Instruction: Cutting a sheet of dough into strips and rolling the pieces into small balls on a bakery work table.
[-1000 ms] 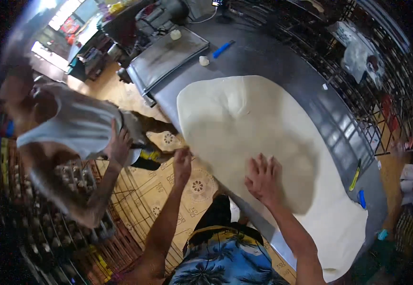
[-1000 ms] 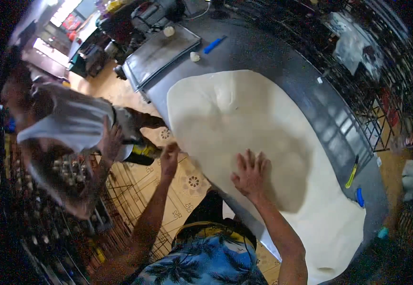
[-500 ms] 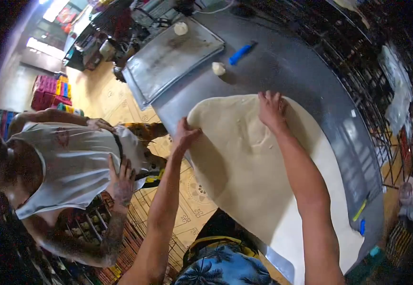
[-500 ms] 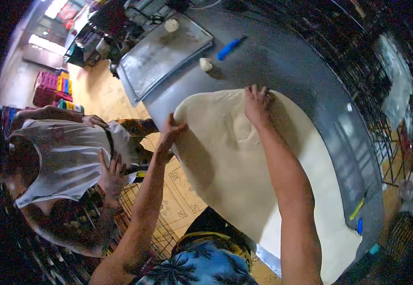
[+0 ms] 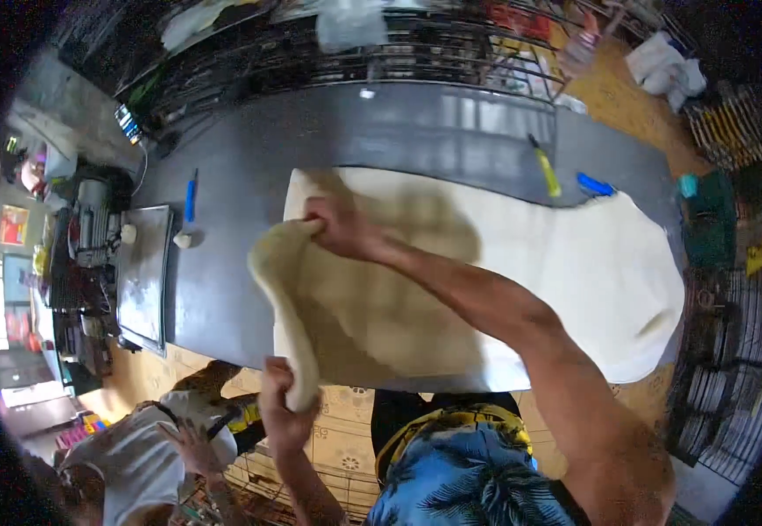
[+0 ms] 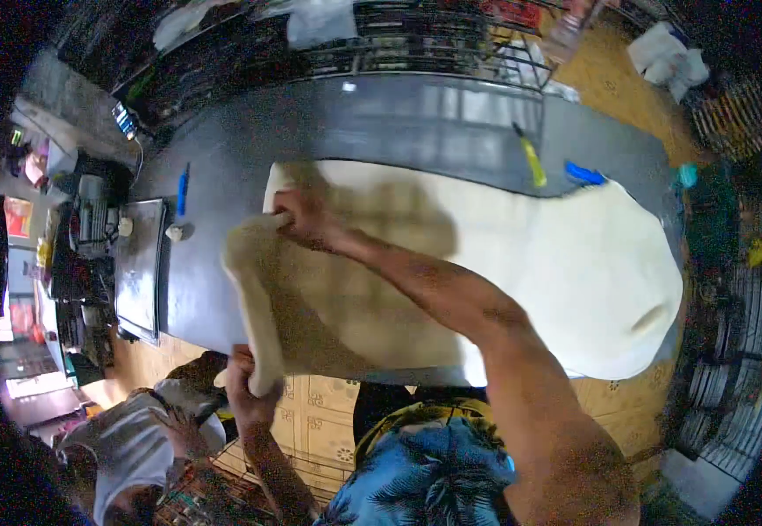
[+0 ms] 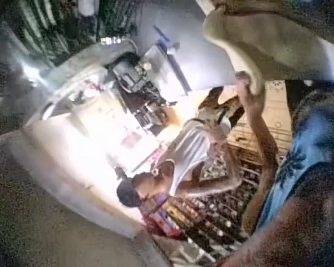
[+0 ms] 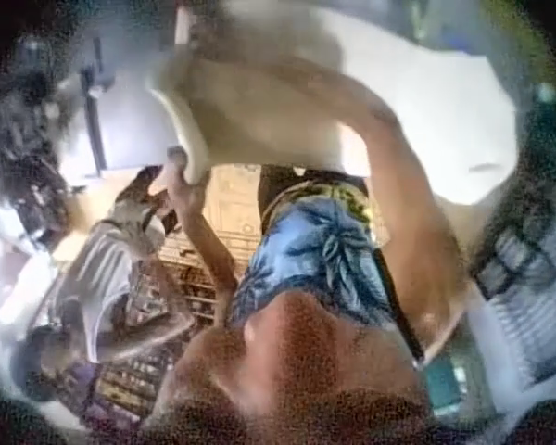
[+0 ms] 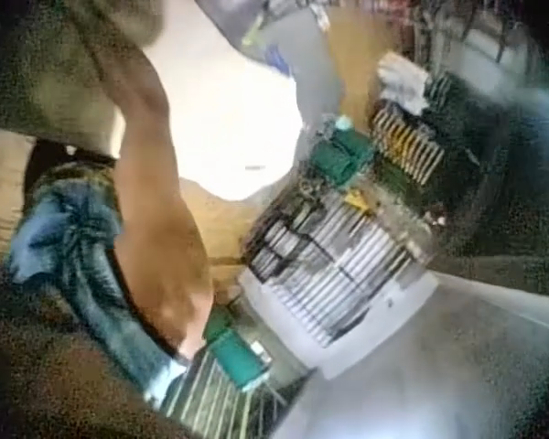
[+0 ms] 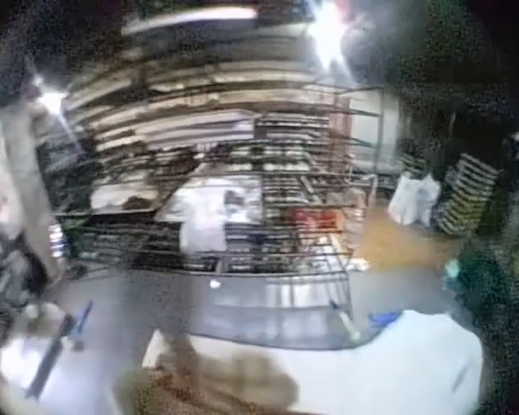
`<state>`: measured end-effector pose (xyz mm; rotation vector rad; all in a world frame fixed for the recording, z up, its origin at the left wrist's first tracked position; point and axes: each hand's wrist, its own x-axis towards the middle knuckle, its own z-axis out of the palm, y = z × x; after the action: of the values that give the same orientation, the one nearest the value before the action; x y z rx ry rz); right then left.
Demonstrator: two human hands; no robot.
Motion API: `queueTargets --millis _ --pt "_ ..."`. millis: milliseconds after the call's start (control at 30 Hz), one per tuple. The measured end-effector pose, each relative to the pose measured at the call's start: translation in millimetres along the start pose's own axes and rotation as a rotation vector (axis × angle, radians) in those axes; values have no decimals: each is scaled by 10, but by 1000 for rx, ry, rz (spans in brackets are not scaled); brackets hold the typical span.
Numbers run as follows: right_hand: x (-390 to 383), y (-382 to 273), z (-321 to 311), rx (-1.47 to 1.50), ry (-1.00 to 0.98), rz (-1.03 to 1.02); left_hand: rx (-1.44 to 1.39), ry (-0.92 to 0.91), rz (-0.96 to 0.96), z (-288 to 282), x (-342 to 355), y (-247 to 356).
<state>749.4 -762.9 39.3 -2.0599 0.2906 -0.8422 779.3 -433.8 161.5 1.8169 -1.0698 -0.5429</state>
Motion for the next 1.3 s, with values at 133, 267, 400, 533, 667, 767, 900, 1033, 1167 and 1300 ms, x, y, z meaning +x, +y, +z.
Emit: queueTargets --millis 133,267,400,533,667,767,900,1033,1167,1300 --pt "-1208 -523 -1783 -198 158 185 -405 -385 -133 1219 -549 1124" --pt "-2762 -305 -3339 -136 210 437 -479 -865 82 2777 -703 1616" --pt "-4105 -35 -3810 -201 711 836 -237 -1081 346 3810 -1100 1419" --pt "-4533 -286 -3629 -554 586 609 -129 -807 323 3810 -1129 563" --pt "-3870 -393 -2995 -852 280 336 668 -323 144 3191 -618 -80" --pt "-3187 -132 -2550 -986 30 329 953 -210 84 2990 -275 -198" --pt "-2756 194 -2441 -979 -52 311 915 -286 -42 2934 -147 -169" --pt "-2478 354 -2244 -1138 21 582 865 -187 58 2939 -180 -219" --pt "-2236 279 -1415 -1222 32 741 647 -174 55 2863 -229 -313" --pt "-2980 -419 -677 -964 -331 535 177 -135 -61 2728 -277 -397"
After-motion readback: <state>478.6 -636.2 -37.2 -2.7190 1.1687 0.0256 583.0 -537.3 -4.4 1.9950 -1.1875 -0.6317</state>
